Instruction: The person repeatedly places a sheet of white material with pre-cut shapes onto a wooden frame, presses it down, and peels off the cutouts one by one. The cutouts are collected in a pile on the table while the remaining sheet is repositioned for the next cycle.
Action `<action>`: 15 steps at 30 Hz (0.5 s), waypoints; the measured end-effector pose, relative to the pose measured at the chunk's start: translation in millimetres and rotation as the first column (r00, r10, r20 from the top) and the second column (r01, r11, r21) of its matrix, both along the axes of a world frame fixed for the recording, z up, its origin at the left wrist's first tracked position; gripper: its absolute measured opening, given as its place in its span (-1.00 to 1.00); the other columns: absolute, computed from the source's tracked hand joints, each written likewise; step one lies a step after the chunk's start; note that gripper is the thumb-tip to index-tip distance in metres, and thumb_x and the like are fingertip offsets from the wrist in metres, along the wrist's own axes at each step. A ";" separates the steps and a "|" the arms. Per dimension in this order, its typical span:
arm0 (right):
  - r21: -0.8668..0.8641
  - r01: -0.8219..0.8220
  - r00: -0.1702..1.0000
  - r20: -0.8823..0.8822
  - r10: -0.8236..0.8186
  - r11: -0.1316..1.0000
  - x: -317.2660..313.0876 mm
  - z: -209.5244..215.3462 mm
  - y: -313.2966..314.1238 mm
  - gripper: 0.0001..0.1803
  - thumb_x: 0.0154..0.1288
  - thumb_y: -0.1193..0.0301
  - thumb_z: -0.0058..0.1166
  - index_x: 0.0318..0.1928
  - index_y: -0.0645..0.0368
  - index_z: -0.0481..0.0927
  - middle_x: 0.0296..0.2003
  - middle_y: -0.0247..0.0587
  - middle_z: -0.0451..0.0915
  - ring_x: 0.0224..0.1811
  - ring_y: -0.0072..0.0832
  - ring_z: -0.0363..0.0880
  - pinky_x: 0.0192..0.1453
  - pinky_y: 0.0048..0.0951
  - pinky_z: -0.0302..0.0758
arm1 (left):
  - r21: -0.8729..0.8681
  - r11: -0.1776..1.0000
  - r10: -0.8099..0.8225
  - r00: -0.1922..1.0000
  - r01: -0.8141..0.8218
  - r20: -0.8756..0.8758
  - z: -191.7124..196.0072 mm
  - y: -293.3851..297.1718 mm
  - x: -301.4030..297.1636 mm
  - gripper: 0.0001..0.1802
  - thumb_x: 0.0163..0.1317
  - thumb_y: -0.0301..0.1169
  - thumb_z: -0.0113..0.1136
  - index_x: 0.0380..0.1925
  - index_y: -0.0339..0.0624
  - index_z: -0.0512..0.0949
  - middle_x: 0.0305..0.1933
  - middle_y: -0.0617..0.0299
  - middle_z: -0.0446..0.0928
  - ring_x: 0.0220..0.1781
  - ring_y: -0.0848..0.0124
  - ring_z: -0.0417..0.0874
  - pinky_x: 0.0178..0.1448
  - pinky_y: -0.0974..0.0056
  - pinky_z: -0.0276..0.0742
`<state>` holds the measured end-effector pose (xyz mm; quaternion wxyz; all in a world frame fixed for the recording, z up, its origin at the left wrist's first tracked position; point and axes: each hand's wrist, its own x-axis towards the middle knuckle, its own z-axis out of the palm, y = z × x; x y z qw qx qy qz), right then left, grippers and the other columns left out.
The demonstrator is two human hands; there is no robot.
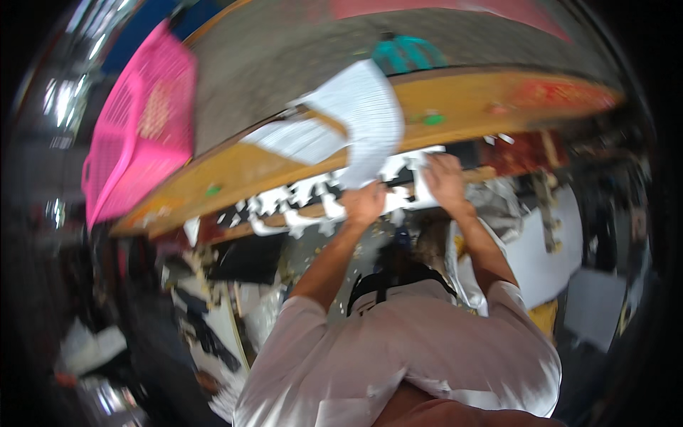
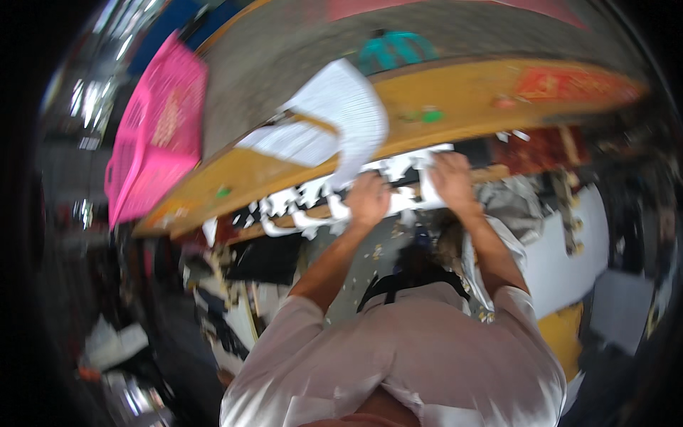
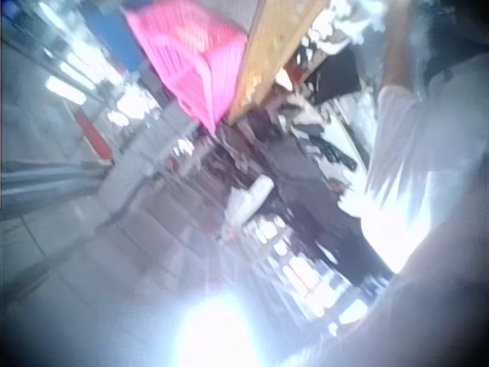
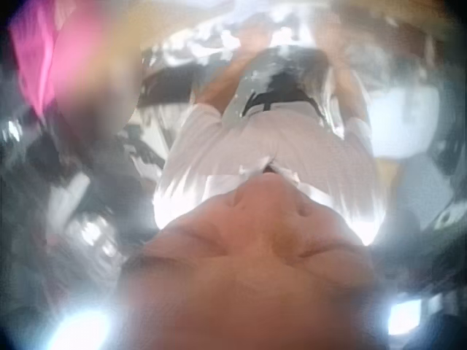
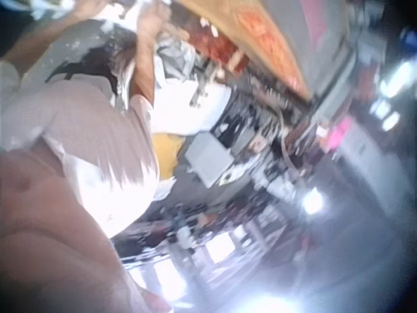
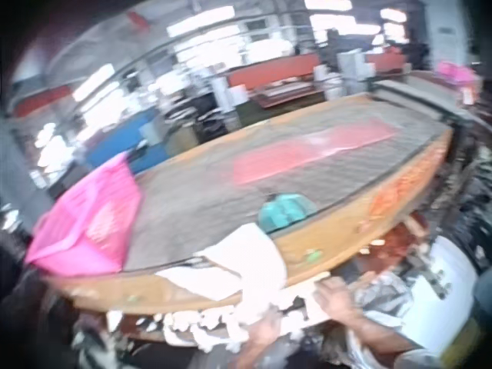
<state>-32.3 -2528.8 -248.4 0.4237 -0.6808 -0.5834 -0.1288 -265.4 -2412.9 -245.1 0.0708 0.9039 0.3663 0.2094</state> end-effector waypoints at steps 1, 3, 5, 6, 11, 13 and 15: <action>0.058 -0.053 0.996 0.073 0.049 0.997 3.8 -7.7 2.1 -0.62 0.29 0.32 0.34 0.07 0.19 0.70 -0.09 -0.06 0.68 0.04 -0.01 0.61 0.19 0.02 0.51 | -0.086 0.996 0.026 0.998 -0.032 -0.065 1.3 -4.5 -0.6 -0.73 0.23 -0.21 0.34 -0.14 -0.06 0.72 -0.07 0.02 0.74 0.00 -0.03 0.74 0.07 -0.10 0.65; 0.129 -0.056 0.988 0.147 0.037 0.990 1.8 -17.4 -4.5 -0.86 0.30 0.37 0.31 -0.17 0.11 0.73 -0.13 -0.14 0.70 0.00 -0.06 0.62 0.16 0.00 0.52 | -0.025 1.000 0.015 0.986 -0.019 -0.165 2.0 -16.0 -3.8 -0.71 0.25 -0.11 0.31 -0.23 -0.04 0.78 -0.24 -0.01 0.77 0.01 -0.01 0.74 0.10 -0.11 0.65; 0.005 -0.041 0.998 0.056 0.041 0.999 -4.8 -18.3 -12.2 -0.90 0.31 0.35 0.31 -0.23 0.08 0.72 -0.14 -0.15 0.70 -0.02 -0.06 0.63 0.11 0.00 0.53 | 0.174 0.984 0.015 0.993 -0.036 0.116 1.5 -24.2 -7.3 -0.75 0.22 -0.14 0.31 -0.36 -0.05 0.78 -0.11 0.06 0.76 0.04 0.03 0.69 0.11 -0.04 0.65; 0.001 -0.021 0.996 0.088 0.021 1.000 -7.9 -16.3 -14.3 -0.89 0.32 0.34 0.32 -0.24 0.07 0.72 -0.16 -0.16 0.70 -0.02 -0.06 0.63 0.09 0.00 0.53 | 0.201 0.979 -0.013 0.986 -0.021 0.169 2.0 -25.8 -8.0 -0.79 0.20 -0.18 0.30 -0.40 -0.04 0.74 -0.12 0.14 0.67 0.02 0.07 0.63 0.08 0.01 0.63; -0.085 0.055 0.992 0.119 -0.045 0.995 -28.7 -13.8 -43.0 -0.87 0.32 0.31 0.33 -0.31 0.05 0.68 -0.21 -0.17 0.70 -0.08 -0.05 0.63 0.02 0.00 0.54 | 0.227 0.974 -0.013 0.990 -0.020 0.142 4.9 -44.5 -22.8 -0.87 0.10 -0.22 0.33 -0.49 0.02 0.66 -0.22 0.29 0.55 -0.09 0.14 0.58 -0.12 0.06 0.61; -0.050 0.020 0.998 0.060 -0.017 0.999 -30.2 -13.1 -45.1 -0.85 0.29 0.31 0.34 -0.33 0.06 0.66 -0.21 -0.15 0.69 -0.10 -0.03 0.62 0.02 0.00 0.53 | 0.249 0.968 -0.041 0.975 -0.014 0.218 8.3 -48.4 -25.4 -0.88 0.08 -0.24 0.35 -0.49 0.02 0.66 -0.22 0.30 0.57 -0.12 0.15 0.60 -0.17 0.05 0.61; 0.014 -0.028 0.998 0.061 0.027 1.000 -28.4 -9.5 -43.8 -0.83 0.26 0.31 0.34 -0.37 0.08 0.64 -0.27 -0.15 0.67 -0.16 -0.01 0.60 0.00 0.01 0.53 | 0.172 0.983 0.036 0.991 -0.058 0.129 10.9 -50.9 -23.8 -0.91 0.15 -0.28 0.33 -0.42 0.00 0.68 -0.12 0.30 0.65 -0.09 0.14 0.65 -0.10 0.03 0.64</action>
